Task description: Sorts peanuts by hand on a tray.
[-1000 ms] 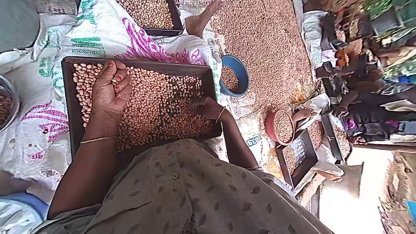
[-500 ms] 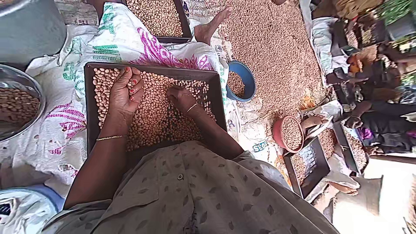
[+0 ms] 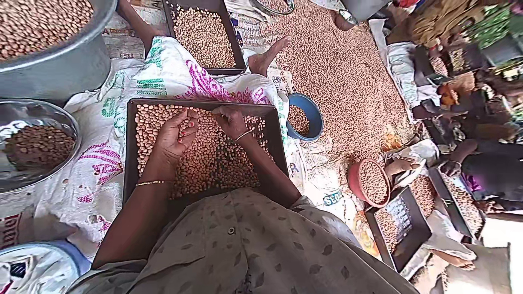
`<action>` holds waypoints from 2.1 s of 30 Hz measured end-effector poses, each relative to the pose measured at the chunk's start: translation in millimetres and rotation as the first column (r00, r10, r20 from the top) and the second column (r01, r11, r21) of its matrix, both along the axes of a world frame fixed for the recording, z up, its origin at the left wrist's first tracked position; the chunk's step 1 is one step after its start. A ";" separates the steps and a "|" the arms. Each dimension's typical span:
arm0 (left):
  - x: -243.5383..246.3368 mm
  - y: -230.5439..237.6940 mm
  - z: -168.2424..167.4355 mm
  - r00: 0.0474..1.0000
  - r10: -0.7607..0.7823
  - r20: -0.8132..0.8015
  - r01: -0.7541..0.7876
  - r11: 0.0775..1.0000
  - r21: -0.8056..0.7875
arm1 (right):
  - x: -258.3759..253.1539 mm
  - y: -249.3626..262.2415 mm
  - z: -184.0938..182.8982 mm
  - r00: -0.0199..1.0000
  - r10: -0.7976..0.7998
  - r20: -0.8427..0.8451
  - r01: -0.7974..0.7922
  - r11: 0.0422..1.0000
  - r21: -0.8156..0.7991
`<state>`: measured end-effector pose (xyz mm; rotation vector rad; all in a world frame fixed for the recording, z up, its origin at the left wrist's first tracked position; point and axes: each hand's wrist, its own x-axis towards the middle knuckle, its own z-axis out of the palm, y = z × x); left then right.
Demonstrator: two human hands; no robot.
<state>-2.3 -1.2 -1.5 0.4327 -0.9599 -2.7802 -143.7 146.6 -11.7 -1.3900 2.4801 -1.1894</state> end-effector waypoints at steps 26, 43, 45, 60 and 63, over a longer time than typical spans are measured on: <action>0.4 3.3 6.4 0.982 -0.150 0.113 0.172 0.960 -0.221 | 30.5 2.7 30.1 0.974 0.129 0.184 -0.050 0.922 -0.384; 1.4 -11.5 1.1 0.985 0.165 -0.043 -0.164 0.986 0.031 | 55.6 -6.0 -12.3 0.981 0.146 -0.131 -0.111 0.964 0.244; 1.7 -10.1 1.5 0.994 0.110 -0.019 -0.111 0.994 -0.026 | 42.4 0.0 -7.4 0.989 0.005 -0.149 0.014 0.992 0.128; -0.6 6.1 5.6 0.993 -0.097 0.069 0.098 0.995 -0.020 | 23.8 49.4 9.0 1.000 -0.002 0.024 -0.006 0.948 0.317; 1.2 1.3 7.9 0.998 0.018 0.064 -0.017 1.000 -0.014 | 37.8 40.7 2.7 0.994 0.077 -0.080 -0.015 0.807 0.591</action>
